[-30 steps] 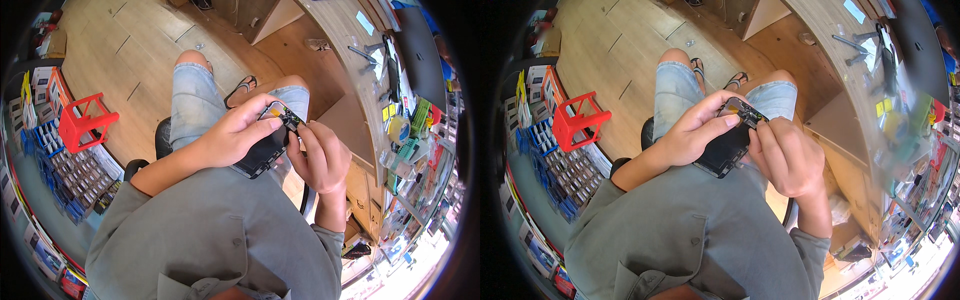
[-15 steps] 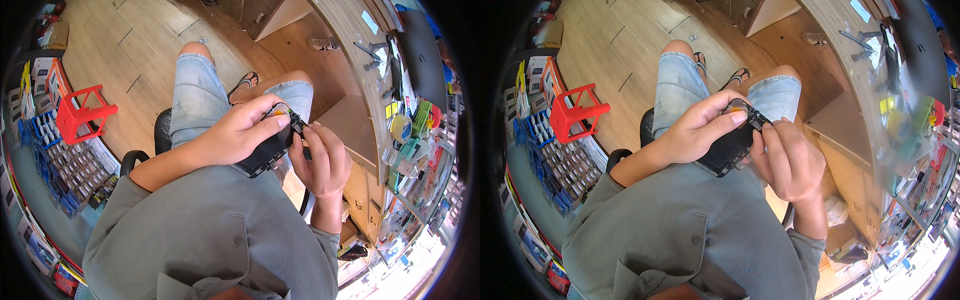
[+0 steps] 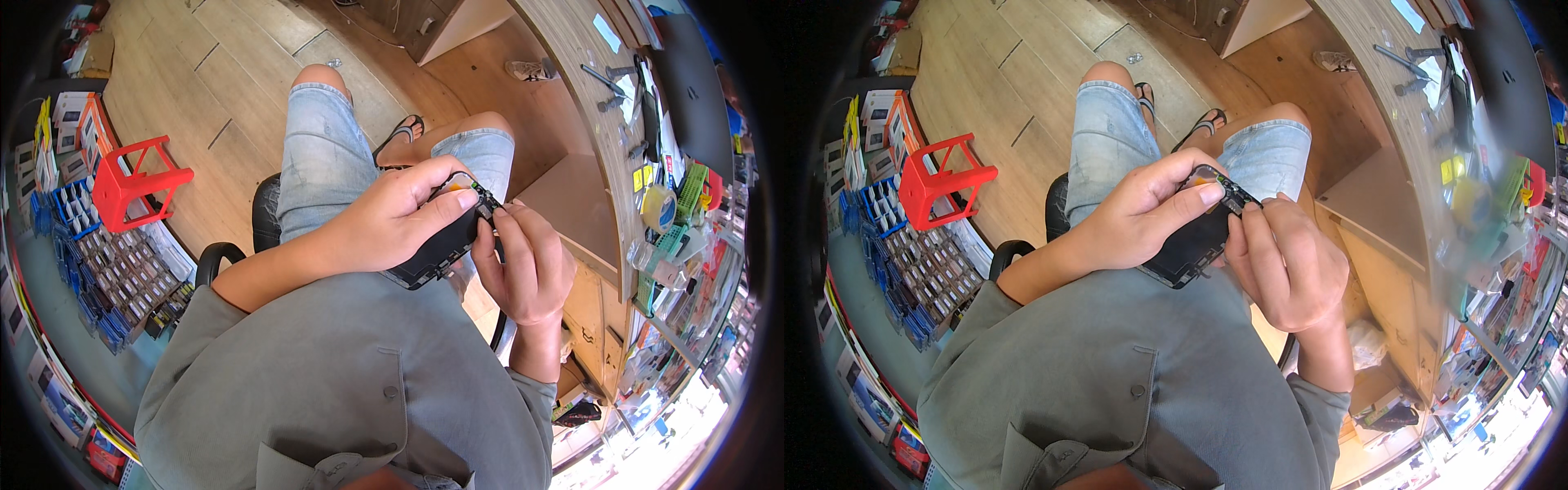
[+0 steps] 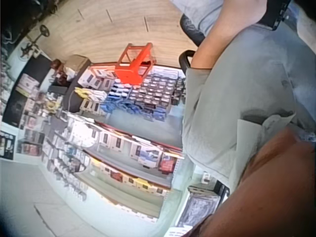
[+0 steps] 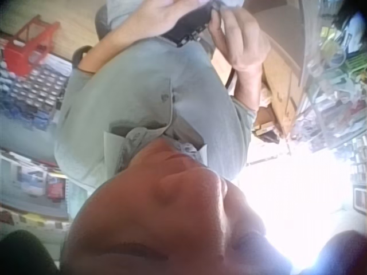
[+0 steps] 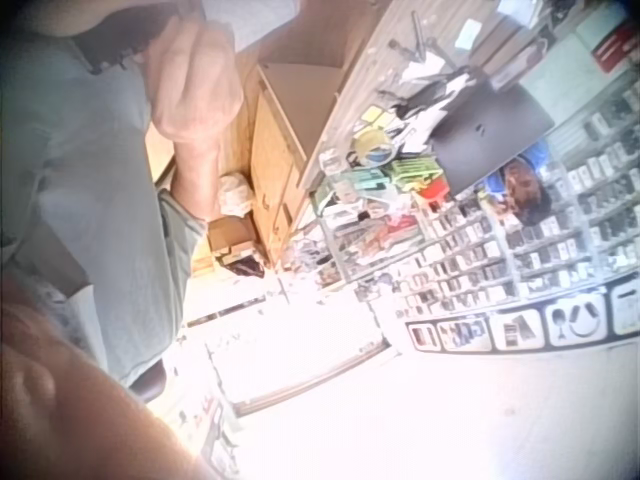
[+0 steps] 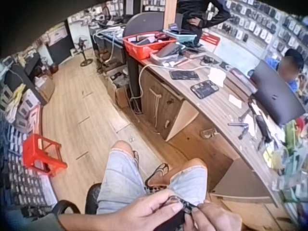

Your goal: The person opens a smartphone, removes the back cover, and uses a screwdriver to unscrew and remove internal components. They then reassemble the phone by screwing parts back in place and closing the device.

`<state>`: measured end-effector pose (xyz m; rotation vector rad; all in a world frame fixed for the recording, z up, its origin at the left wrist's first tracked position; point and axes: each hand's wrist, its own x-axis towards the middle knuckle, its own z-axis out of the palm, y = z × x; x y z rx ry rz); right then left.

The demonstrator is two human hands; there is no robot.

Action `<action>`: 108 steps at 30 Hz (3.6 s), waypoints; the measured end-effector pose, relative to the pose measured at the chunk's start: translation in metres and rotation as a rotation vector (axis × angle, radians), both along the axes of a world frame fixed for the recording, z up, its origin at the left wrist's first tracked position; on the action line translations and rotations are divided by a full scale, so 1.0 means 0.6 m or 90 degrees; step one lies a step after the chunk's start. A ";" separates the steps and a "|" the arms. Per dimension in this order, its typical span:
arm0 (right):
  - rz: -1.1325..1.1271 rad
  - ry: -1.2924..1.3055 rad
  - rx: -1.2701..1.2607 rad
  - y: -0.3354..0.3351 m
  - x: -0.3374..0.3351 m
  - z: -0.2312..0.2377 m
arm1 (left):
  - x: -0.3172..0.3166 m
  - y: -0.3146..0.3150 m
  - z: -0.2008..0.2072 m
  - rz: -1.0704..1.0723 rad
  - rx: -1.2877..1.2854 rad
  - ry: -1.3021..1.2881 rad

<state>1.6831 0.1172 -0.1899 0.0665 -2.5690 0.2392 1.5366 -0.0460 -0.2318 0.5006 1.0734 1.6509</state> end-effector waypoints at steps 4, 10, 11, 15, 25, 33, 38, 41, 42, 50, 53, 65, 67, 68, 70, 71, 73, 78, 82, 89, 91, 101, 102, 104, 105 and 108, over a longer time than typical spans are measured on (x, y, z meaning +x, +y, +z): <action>0.010 0.006 -0.001 0.002 0.002 -0.003 | 0.000 0.001 -0.002 0.003 0.000 0.007; 0.033 0.062 -0.029 0.004 -0.006 -0.014 | -0.003 -0.002 0.000 -0.008 0.006 0.006; 0.039 0.066 -0.036 0.005 -0.005 -0.016 | -0.006 -0.005 -0.001 -0.019 0.003 0.010; 0.041 0.059 -0.059 0.007 -0.001 -0.019 | -0.010 -0.011 0.001 -0.030 -0.002 0.002; -0.030 -0.007 -0.361 -0.003 0.001 -0.005 | -0.009 -0.019 0.011 -0.028 -0.035 0.000; -0.015 -0.168 -0.708 0.027 -0.023 0.021 | -0.005 -0.031 0.005 -0.052 -0.045 0.176; 0.012 -0.265 -0.804 0.039 -0.029 0.024 | -0.008 -0.037 0.008 -0.072 -0.049 0.208; 0.008 -0.279 -0.835 0.038 -0.031 0.026 | -0.008 -0.038 0.008 -0.067 -0.050 0.195; 0.006 -0.279 -0.841 0.037 -0.032 0.026 | -0.007 -0.037 0.007 -0.062 -0.048 0.189; -0.014 -0.265 -0.803 0.029 -0.034 0.023 | -0.009 -0.037 0.005 -0.052 -0.047 0.187; -0.027 -0.251 -0.770 0.023 -0.034 0.023 | -0.011 -0.036 0.003 -0.046 -0.039 0.218; -0.021 -0.194 -0.622 0.008 -0.034 0.022 | -0.009 -0.037 0.002 -0.032 -0.034 0.248; -0.018 -0.189 -0.611 0.007 -0.033 0.021 | -0.009 -0.037 0.001 -0.032 -0.036 0.248; -0.020 -0.190 -0.611 0.007 -0.033 0.020 | -0.009 -0.037 0.001 -0.031 -0.035 0.251; -0.027 -0.197 -0.620 0.007 -0.032 0.021 | -0.009 -0.037 0.001 -0.033 -0.041 0.248; -0.030 -0.204 -0.629 0.008 -0.031 0.022 | -0.009 -0.038 0.001 -0.036 -0.047 0.242; -0.030 -0.214 -0.641 0.010 -0.031 0.024 | -0.009 -0.039 0.001 -0.033 -0.049 0.243; -0.022 -0.232 -0.648 0.013 -0.035 0.029 | -0.009 -0.039 -0.001 -0.013 -0.037 0.288; -0.036 -0.244 -0.660 0.011 -0.039 0.033 | -0.010 -0.041 -0.001 -0.037 -0.070 0.264; -0.044 -0.206 -0.617 0.005 -0.038 0.022 | -0.011 -0.041 0.000 -0.031 -0.062 0.276; -0.044 -0.204 -0.609 0.004 -0.038 0.021 | -0.011 -0.041 0.000 -0.029 -0.059 0.285; -0.056 -0.237 -0.634 0.003 -0.043 0.032 | -0.010 -0.040 -0.002 -0.030 -0.046 0.315; -0.053 -0.238 -0.631 0.003 -0.043 0.032 | -0.010 -0.041 -0.001 -0.033 -0.046 0.313; -0.053 -0.246 -0.636 0.005 -0.042 0.031 | -0.009 -0.041 0.001 -0.037 -0.052 0.287; -0.054 -0.250 -0.639 0.005 -0.042 0.031 | -0.008 -0.041 0.002 -0.040 -0.054 0.274; -0.052 -0.248 -0.652 0.005 -0.042 0.032 | -0.008 -0.043 -0.002 -0.042 -0.067 0.275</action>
